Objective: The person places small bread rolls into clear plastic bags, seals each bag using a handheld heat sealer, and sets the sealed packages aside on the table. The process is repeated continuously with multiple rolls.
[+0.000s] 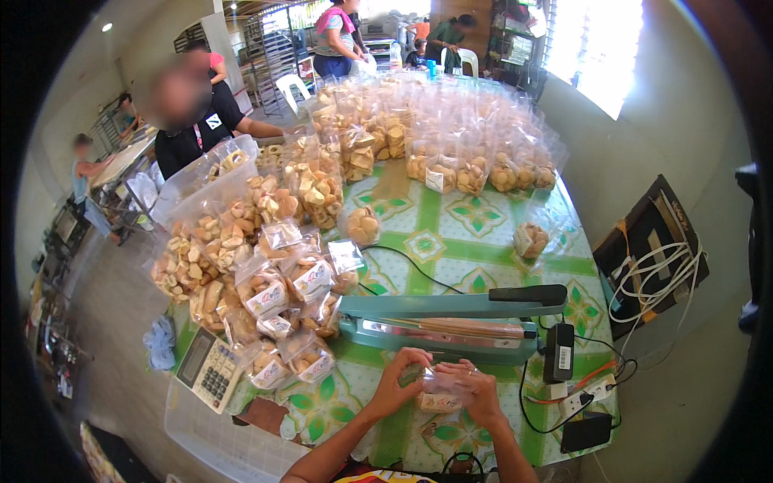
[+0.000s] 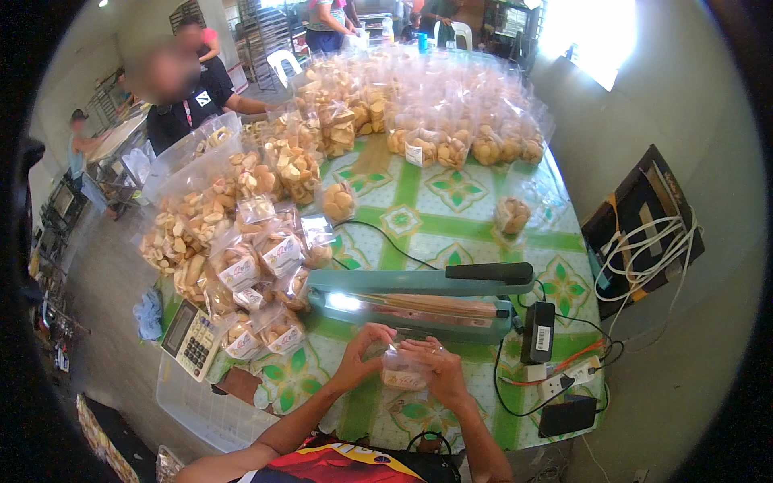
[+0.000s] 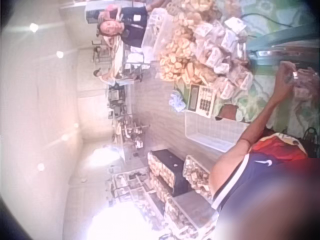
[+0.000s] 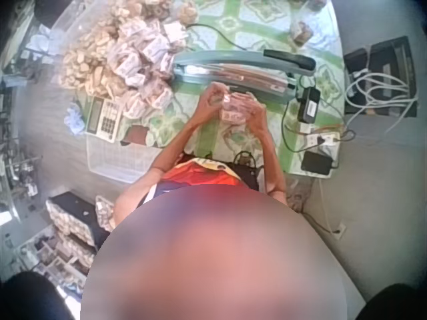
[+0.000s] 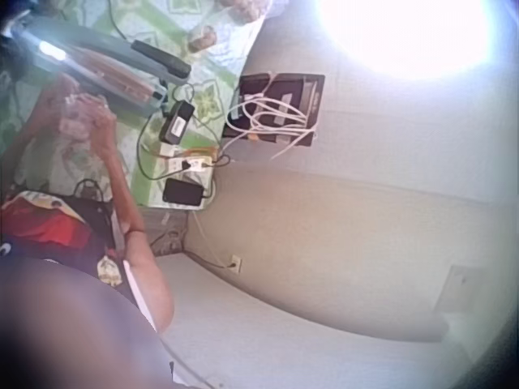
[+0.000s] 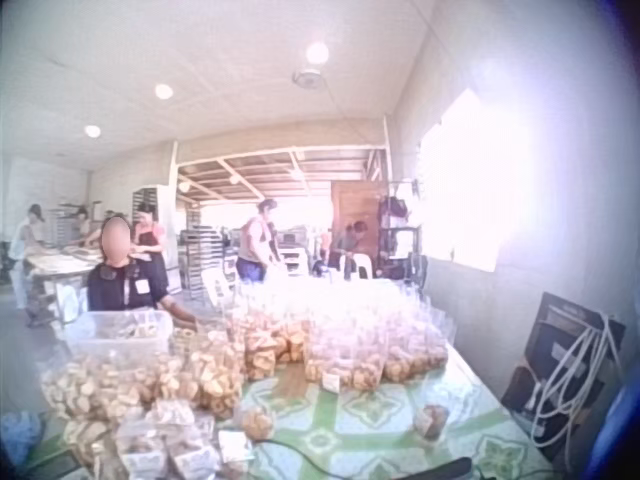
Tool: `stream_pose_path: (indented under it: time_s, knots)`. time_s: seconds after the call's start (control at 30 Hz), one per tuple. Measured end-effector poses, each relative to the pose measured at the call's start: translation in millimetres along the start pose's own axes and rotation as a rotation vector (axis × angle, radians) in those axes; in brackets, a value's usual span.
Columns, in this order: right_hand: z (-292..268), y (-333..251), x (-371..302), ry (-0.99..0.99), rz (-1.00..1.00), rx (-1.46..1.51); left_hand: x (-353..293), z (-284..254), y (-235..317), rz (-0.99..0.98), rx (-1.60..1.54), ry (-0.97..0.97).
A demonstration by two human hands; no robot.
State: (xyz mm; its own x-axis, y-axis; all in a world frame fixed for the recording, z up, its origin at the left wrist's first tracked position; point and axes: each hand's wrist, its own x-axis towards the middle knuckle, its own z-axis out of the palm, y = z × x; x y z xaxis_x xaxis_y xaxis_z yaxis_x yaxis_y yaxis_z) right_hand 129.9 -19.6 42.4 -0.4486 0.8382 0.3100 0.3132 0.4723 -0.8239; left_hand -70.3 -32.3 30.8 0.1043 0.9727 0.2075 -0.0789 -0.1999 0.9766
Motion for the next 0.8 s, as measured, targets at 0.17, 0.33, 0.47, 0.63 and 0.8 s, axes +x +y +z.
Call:
stream_pose_path:
  time_s: [0.17, 0.33, 0.47, 0.63, 0.8]
  knots:
    - [6, 0, 0, 0.099, 0.001, -0.064, 3, 4, -3, 0.186, 0.251, -0.036]
    - [9, -11, 7, 0.166, -0.062, -0.214, -1, 7, -4, 0.273, 0.459, 0.1]
    - [10, -17, 13, 0.296, -0.247, -0.268, 0, 9, 2, 0.374, 0.514, 0.167]
    - [7, -12, 18, 0.259, -0.236, -0.274, 3, 7, 2, 0.347, 0.547, 0.142]
    - [-1, -14, 8, 0.144, -0.135, -0.32, -2, -10, 0, 0.25, 0.525, -0.063]
